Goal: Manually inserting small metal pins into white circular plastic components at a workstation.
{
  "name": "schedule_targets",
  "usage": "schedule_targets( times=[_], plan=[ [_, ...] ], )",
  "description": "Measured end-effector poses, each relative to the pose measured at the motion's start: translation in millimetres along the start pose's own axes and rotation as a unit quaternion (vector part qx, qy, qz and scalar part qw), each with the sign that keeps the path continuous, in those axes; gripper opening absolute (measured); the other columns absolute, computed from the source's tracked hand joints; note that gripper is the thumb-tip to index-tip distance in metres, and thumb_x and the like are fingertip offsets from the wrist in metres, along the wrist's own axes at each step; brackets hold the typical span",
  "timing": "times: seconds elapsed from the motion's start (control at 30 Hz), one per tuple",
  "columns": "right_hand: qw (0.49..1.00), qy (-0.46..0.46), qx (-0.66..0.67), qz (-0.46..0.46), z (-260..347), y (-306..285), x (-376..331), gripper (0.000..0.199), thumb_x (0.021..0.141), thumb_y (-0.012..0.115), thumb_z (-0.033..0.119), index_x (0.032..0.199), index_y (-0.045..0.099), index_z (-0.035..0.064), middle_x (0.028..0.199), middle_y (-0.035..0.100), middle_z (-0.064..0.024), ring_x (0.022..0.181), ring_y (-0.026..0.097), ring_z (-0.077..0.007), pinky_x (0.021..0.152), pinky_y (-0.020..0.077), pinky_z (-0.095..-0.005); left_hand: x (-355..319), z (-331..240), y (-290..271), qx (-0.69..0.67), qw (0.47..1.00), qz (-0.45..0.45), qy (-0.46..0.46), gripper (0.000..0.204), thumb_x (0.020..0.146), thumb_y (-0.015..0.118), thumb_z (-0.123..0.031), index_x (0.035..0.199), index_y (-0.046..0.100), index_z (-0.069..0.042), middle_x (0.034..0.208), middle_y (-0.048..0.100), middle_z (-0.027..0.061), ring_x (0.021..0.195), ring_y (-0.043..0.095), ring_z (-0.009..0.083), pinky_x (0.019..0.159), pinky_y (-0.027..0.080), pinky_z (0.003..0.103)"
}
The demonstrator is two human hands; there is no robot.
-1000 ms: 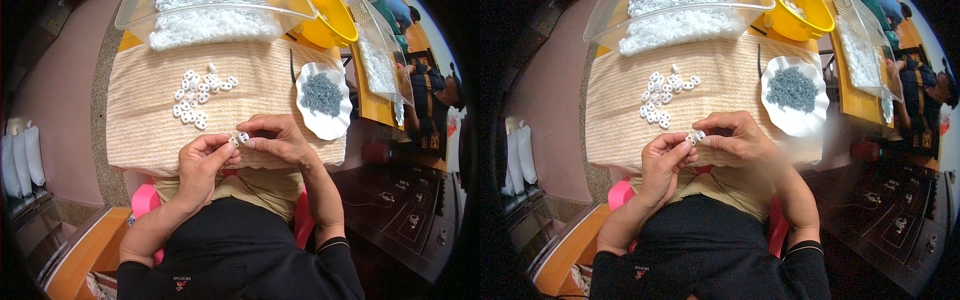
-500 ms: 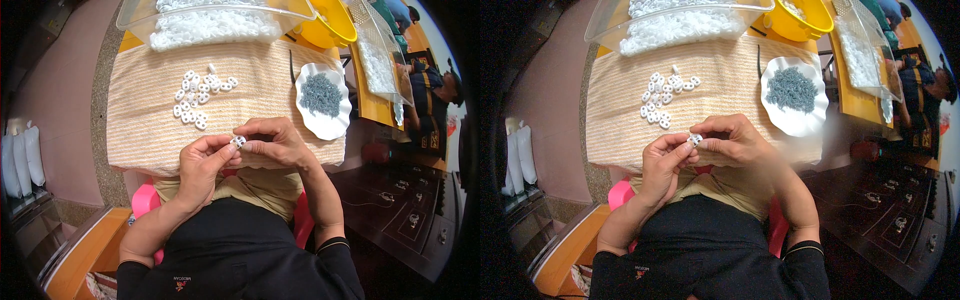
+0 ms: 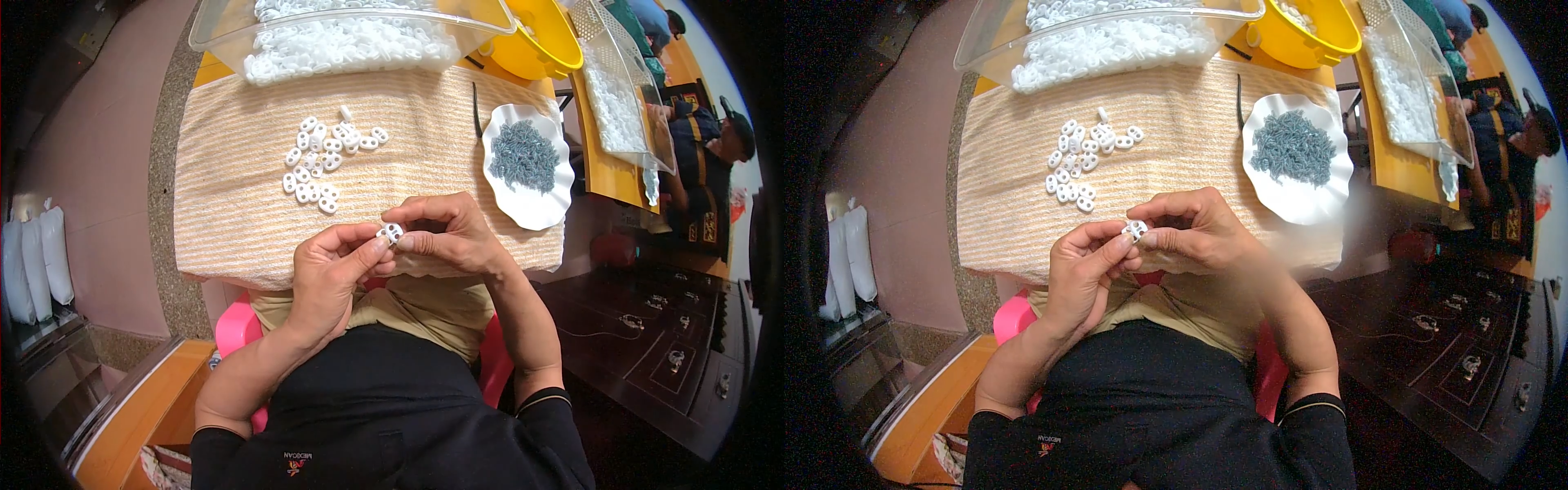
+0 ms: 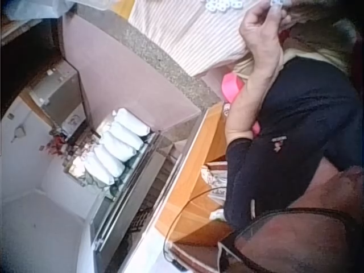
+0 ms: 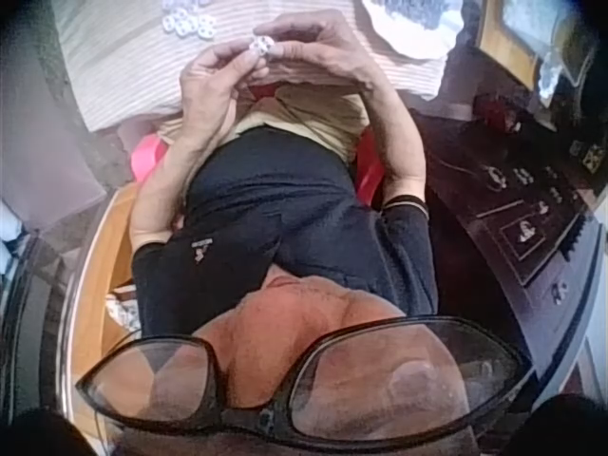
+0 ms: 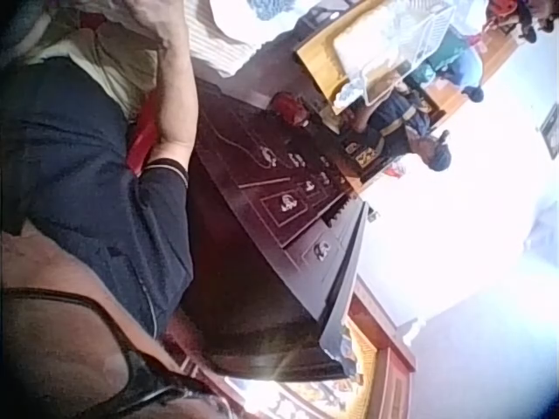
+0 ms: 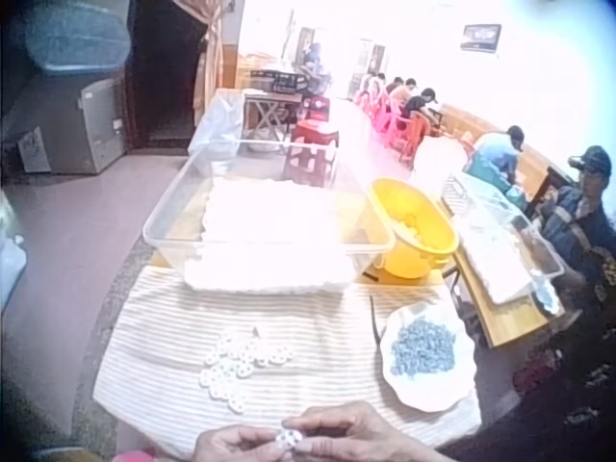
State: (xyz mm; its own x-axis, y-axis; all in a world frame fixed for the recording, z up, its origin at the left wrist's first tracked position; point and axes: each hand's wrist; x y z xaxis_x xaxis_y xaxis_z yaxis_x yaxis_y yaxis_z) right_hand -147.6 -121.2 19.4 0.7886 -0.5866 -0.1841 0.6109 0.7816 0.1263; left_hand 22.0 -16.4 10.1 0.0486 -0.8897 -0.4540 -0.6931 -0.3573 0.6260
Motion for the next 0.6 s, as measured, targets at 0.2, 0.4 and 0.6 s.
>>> schedule_targets(
  times=[0.2,0.4,0.6],
  plan=[
    [0.999,0.005,0.035,-0.012,-2.2,2.5,-0.1,0.027,0.086,0.065,0.000,0.112,0.063,-0.0042,0.098,0.067,-0.0072,0.091,0.062,-0.0115,0.081,0.0505,-0.0240,-0.7,0.0,-0.4,-0.006,1.000,-0.005,-0.009,0.016,0.087,0.064,-0.001,0.102,0.061,0.004,0.089,0.067,0.0118,0.075,0.066,0.0143,0.070,0.057,0.025],
    [0.993,0.056,0.101,-0.024,0.4,5.9,-2.0,0.028,0.084,0.064,-0.004,0.112,0.062,-0.0047,0.102,0.065,-0.0094,0.094,0.062,-0.0134,0.082,0.0502,-0.0250,-1.4,-0.2,-2.5,-0.023,0.999,-0.002,-0.025,0.016,0.087,0.064,0.000,0.102,0.061,0.002,0.090,0.067,0.0119,0.076,0.066,0.0152,0.070,0.058,0.025],
    [0.989,0.058,0.133,-0.028,0.5,7.5,-3.9,0.028,0.085,0.064,-0.003,0.113,0.062,-0.0048,0.103,0.065,-0.0087,0.094,0.062,-0.0136,0.082,0.0503,-0.0246,0.3,-1.5,-2.0,-0.047,0.998,0.020,-0.041,0.014,0.088,0.064,-0.002,0.102,0.062,0.000,0.090,0.067,0.0103,0.075,0.067,0.0154,0.070,0.058,0.025]
  ],
)
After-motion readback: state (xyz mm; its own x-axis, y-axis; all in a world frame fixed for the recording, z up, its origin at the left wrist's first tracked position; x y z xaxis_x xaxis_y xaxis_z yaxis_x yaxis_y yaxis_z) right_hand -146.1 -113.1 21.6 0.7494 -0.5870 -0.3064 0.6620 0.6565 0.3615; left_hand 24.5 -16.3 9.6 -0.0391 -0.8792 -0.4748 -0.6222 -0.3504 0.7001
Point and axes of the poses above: each hand's wrist, its own x-axis towards the middle knuckle, its own y-axis out of the palm, z = x × y
